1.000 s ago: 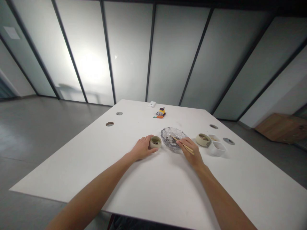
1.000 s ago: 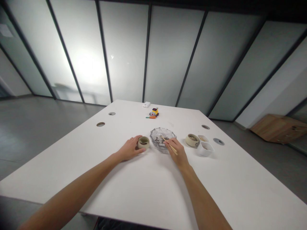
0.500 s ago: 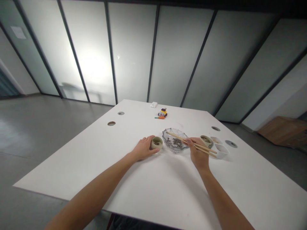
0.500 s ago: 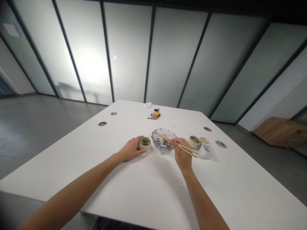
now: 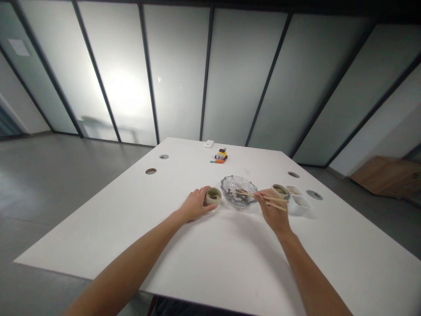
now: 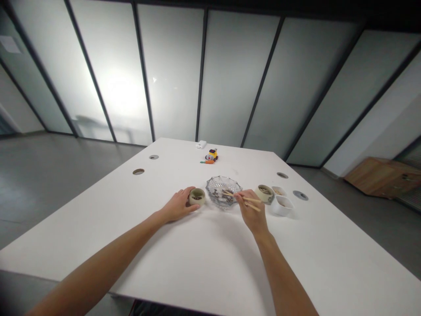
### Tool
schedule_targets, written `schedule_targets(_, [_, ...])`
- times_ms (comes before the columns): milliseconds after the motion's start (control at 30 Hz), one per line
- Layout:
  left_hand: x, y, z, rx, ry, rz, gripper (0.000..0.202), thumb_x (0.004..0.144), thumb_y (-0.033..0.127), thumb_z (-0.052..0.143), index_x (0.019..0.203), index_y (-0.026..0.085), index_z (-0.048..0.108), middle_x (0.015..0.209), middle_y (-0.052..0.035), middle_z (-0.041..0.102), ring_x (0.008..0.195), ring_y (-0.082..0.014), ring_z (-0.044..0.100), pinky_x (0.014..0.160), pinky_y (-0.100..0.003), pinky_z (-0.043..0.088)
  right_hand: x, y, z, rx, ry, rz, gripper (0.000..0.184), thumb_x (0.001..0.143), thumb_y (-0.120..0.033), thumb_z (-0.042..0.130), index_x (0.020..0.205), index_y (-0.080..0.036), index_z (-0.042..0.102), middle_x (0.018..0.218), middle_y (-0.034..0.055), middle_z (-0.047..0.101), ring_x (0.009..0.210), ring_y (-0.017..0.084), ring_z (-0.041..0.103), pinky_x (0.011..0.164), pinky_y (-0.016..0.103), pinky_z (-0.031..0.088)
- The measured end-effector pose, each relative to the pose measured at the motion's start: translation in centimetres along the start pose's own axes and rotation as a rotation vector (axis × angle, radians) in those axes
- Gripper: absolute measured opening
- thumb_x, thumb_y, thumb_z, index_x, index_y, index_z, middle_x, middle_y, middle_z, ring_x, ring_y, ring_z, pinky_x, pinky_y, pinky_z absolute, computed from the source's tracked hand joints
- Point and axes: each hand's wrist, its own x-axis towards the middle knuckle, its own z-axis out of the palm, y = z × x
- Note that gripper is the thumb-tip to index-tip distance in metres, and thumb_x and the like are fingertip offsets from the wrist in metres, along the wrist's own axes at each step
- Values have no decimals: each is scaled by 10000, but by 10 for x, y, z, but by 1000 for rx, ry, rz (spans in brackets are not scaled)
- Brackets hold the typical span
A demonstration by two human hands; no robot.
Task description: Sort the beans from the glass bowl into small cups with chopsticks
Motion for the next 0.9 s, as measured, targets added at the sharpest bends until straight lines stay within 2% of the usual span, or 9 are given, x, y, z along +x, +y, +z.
schedule_targets(200, [-1, 2, -2, -2, 0, -9, 637, 935, 479, 747, 1494, 260, 535, 1434, -135, 695, 1286, -384, 660, 1096, -532, 518, 0, 6, 2, 16, -41, 28, 522, 1033, -707, 584, 817, -267, 763, 788, 56, 750, 765, 243, 678, 732, 401, 555])
schedule_targets(467, [-1, 2, -1, 0, -4, -14, 653, 935, 484, 746, 1503, 243, 531, 1432, -142, 693, 1286, -390, 658, 1104, -545, 514, -2, 6, 3, 62, -65, 31, 485, 1020, -695, 615, 842, -270, 768, 819, 52, 766, 774, 241, 710, 745, 406, 580])
schedule_targets(600, [-1, 1, -1, -1, -3, -11, 646, 931, 486, 749, 1498, 255, 540, 1417, -134, 699, 1276, -388, 663, 1092, -545, 520, -1, 3, 2, 60, -16, 31, 485, 1018, -681, 629, 828, -259, 773, 806, 57, 762, 767, 235, 701, 741, 400, 576])
schedule_targets(733, [0, 0, 0, 1, -9, -27, 654, 926, 481, 761, 1499, 252, 544, 1404, -133, 704, 1276, -387, 663, 1089, -535, 523, 2, -2, -1, 58, 108, 77, 470, 1015, -657, 639, 813, -254, 773, 807, 64, 759, 790, 247, 705, 789, 434, 591])
schedule_targets(833, [1, -1, 1, 7, -2, -32, 650, 926, 492, 764, 1494, 259, 550, 1384, -128, 713, 1262, -384, 671, 1078, -525, 529, 1, -9, 2, 189, 184, 189, 438, 1003, -637, 662, 835, -246, 765, 846, 68, 762, 806, 261, 727, 779, 454, 624])
schedule_targets(900, [0, -1, 1, 8, 6, -24, 649, 929, 507, 760, 1493, 264, 551, 1370, -125, 718, 1244, -380, 679, 1067, -524, 536, 0, -16, 6, 324, 150, 252, 422, 991, -633, 682, 845, -244, 760, 863, 73, 761, 786, 266, 742, 732, 448, 645])
